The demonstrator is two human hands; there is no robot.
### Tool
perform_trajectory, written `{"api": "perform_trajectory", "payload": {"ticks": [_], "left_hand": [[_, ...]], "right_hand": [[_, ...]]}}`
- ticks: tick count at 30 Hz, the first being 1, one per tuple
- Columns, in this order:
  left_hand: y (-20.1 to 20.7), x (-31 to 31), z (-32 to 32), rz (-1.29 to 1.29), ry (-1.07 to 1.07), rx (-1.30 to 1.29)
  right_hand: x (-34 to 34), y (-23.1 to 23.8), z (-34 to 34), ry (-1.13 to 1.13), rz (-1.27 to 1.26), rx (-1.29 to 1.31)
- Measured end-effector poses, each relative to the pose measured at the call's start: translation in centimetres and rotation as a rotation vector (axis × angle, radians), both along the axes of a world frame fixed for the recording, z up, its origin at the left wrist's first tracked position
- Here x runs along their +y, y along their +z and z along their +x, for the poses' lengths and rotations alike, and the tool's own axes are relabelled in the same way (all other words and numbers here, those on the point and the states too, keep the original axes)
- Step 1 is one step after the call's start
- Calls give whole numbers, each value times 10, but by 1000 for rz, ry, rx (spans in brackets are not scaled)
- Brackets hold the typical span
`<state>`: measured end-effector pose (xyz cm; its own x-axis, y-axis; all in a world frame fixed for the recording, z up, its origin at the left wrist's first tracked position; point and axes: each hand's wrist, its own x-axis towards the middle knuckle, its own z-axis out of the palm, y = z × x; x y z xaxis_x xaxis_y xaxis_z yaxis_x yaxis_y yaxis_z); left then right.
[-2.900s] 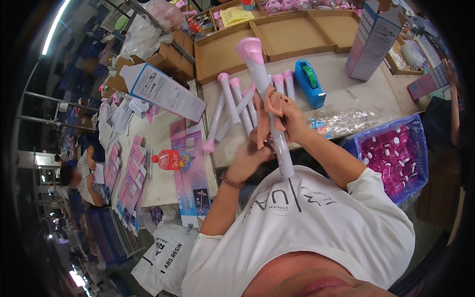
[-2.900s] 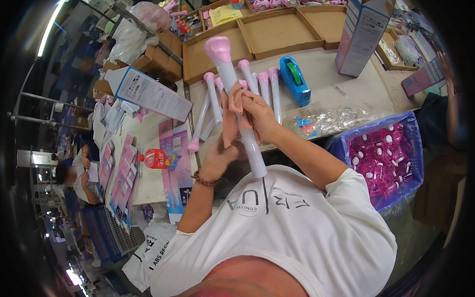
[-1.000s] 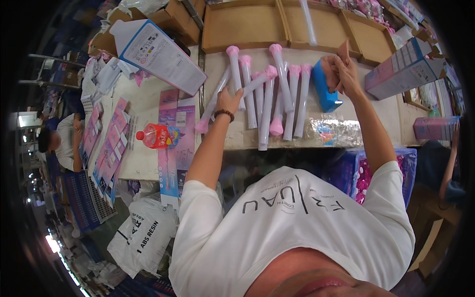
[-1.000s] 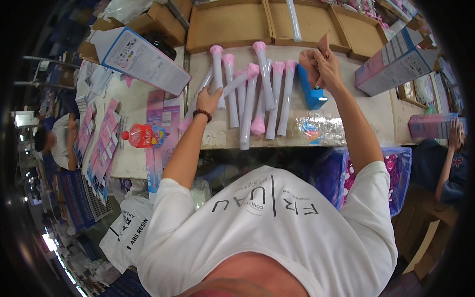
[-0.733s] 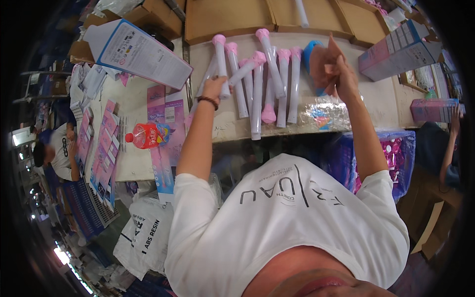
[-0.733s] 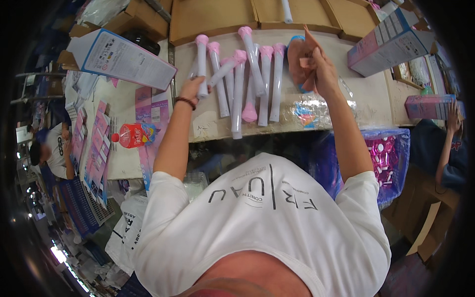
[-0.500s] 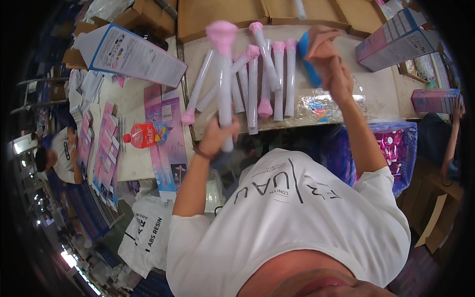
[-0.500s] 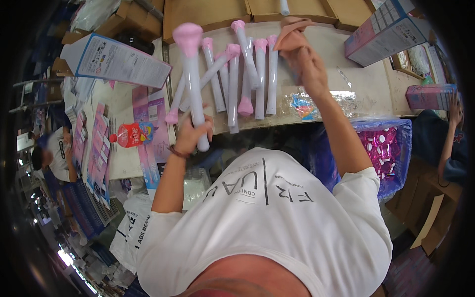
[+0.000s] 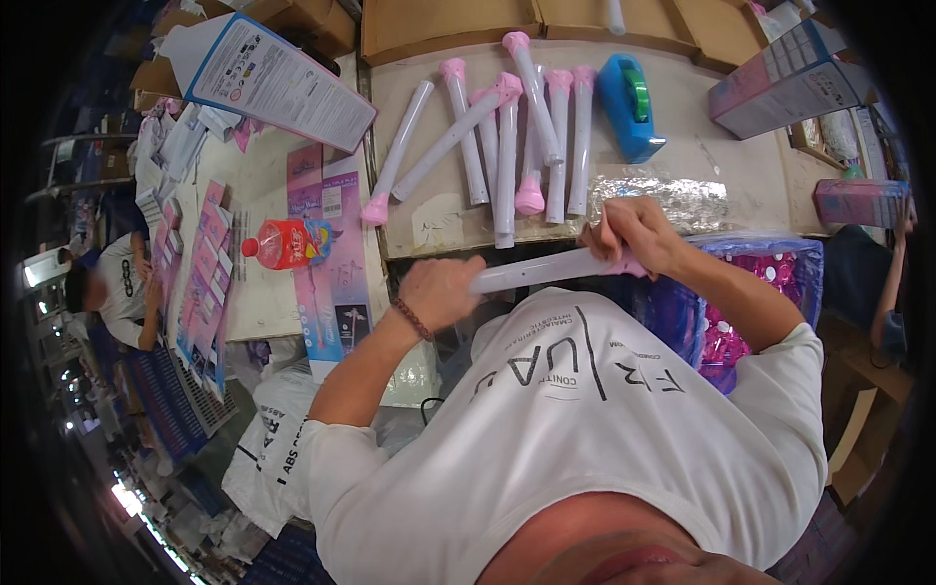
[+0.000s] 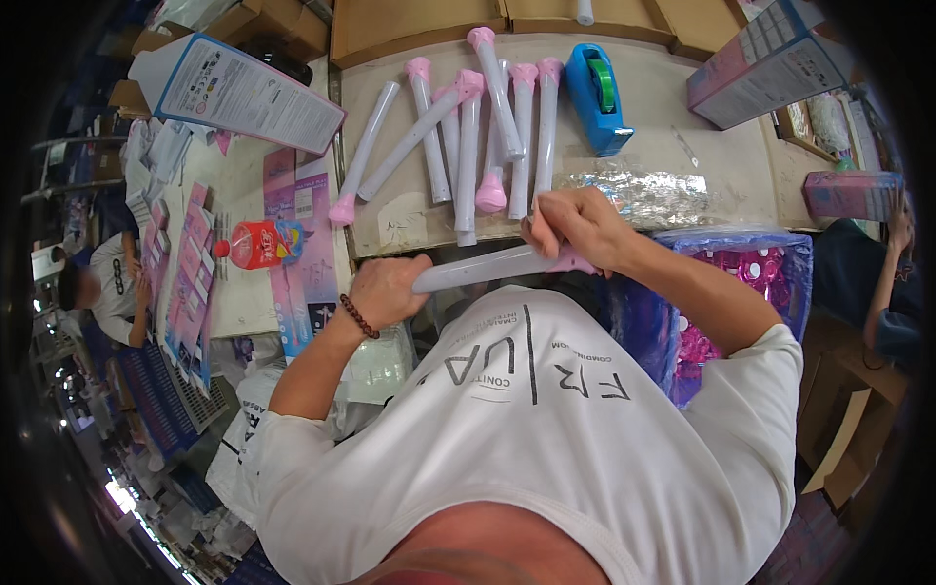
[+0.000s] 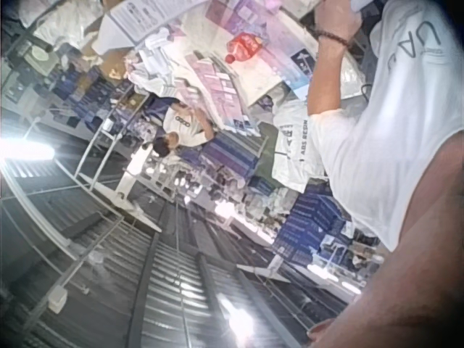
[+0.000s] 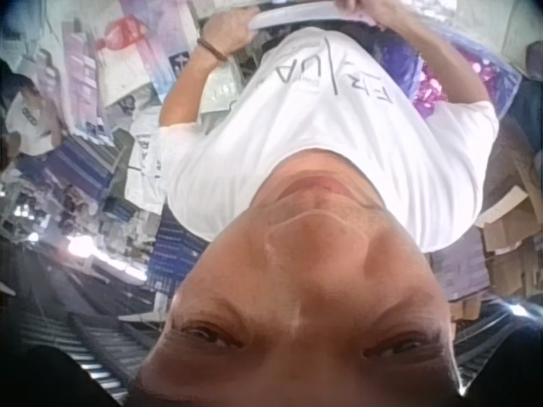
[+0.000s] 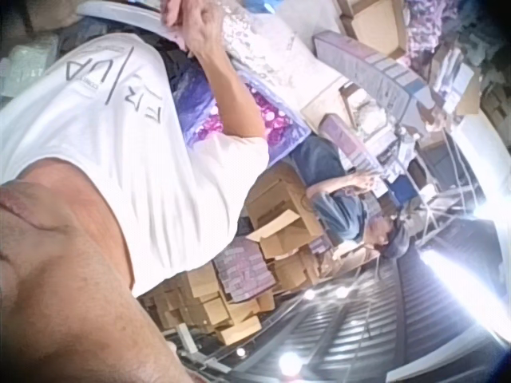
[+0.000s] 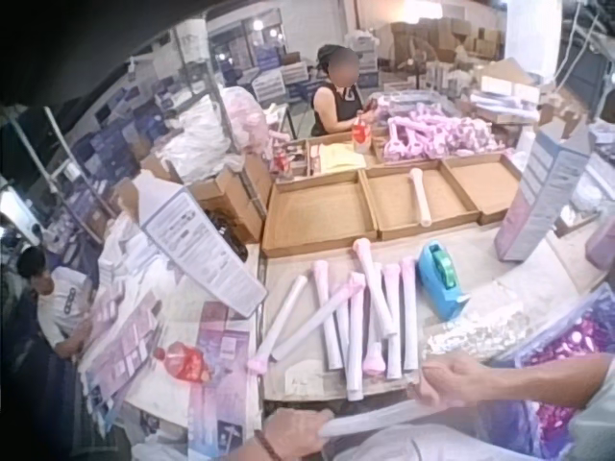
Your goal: The person assembles pink bubble wands by inserting wands into pink bubble heads and placing them into boxes. They repeatedly pick up wands and bubble heads, insert the wands, and pack the assembled units into cardboard boxes on a workbench.
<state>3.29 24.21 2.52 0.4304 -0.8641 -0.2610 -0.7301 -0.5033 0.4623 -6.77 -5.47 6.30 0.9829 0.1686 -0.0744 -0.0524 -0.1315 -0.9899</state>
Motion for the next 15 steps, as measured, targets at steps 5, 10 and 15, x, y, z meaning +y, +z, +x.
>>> {"api": "perform_trajectory", "payload": {"ticks": [5, 10, 15], "left_hand": [[-4, 3, 15, 29, -19, 5], [-25, -15, -9, -117, 123, 641], [-48, -47, -10, -269, 402, 576]], "right_hand": [[4, -15, 2, -182, 416, 348], [-6, -10, 20, -306, 479, 393], [27, 6, 50, -722, 1350, 292]]}}
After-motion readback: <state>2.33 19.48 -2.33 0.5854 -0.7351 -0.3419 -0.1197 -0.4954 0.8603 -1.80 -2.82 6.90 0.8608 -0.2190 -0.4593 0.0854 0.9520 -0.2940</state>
